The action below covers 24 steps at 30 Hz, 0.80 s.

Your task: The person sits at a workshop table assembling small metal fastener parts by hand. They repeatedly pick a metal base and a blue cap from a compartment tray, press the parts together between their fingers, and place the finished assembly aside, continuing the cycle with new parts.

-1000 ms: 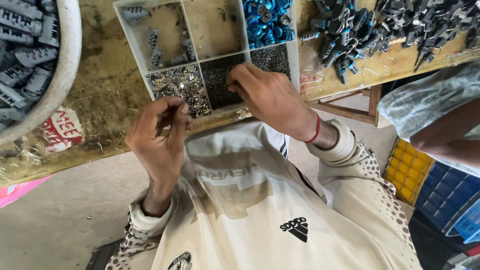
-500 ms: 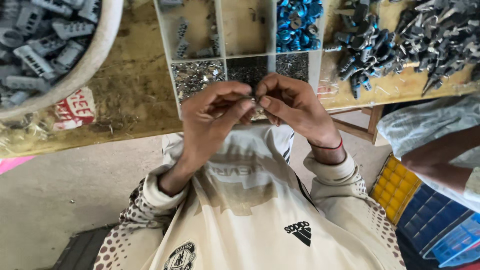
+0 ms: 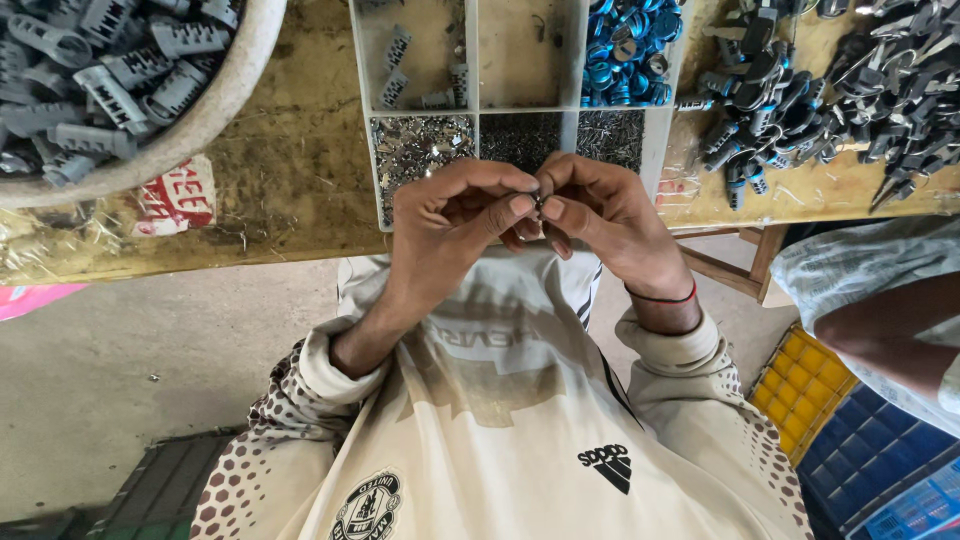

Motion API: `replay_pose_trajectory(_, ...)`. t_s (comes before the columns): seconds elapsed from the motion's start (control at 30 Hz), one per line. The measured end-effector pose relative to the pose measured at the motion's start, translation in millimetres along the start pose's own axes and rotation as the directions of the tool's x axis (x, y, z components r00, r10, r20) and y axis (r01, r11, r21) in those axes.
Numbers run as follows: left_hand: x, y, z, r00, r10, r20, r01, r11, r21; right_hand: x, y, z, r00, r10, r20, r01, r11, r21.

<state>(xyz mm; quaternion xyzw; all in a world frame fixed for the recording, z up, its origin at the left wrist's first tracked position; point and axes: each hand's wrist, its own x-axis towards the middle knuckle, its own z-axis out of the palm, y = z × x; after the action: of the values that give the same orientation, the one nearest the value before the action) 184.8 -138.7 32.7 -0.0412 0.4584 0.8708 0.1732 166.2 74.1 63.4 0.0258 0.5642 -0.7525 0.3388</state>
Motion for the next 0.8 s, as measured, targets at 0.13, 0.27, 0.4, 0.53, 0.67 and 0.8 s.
replay_pose_trajectory(0.13,0,12,-4,0.999,-0.012,0.051,0.009,0.998,0.056,3,-4,4,1.0,-0.011,0.013,0.011,1.0,-0.02)
replay_pose_trajectory(0.27,2,25,-5,0.998,-0.055,-0.006,0.055,0.968,0.245,3,-9,10,0.933,-0.353,0.064,0.282,0.613,-0.737)
replay_pose_trajectory(0.4,6,32,-4,0.998,0.035,0.054,-0.058,0.848,0.527,4,-10,16,0.867,-0.49,0.092,0.343,0.453,-0.823)
replay_pose_trajectory(0.53,11,31,-11,0.99,-0.121,0.076,0.077,0.901,0.427,6,-16,7,0.966,-0.249,-0.072,0.139,0.734,-0.665)
replay_pose_trajectory(0.67,18,18,-15,0.997,-0.03,0.069,-0.012,0.844,0.536,1,-33,-14,0.934,-0.353,0.063,0.157,0.244,-0.957)
replay_pose_trajectory(0.8,18,12,-17,0.993,0.064,0.096,-0.109,0.794,0.598,-2,-35,-21,0.956,-0.292,-0.029,-0.05,-0.066,-0.997)
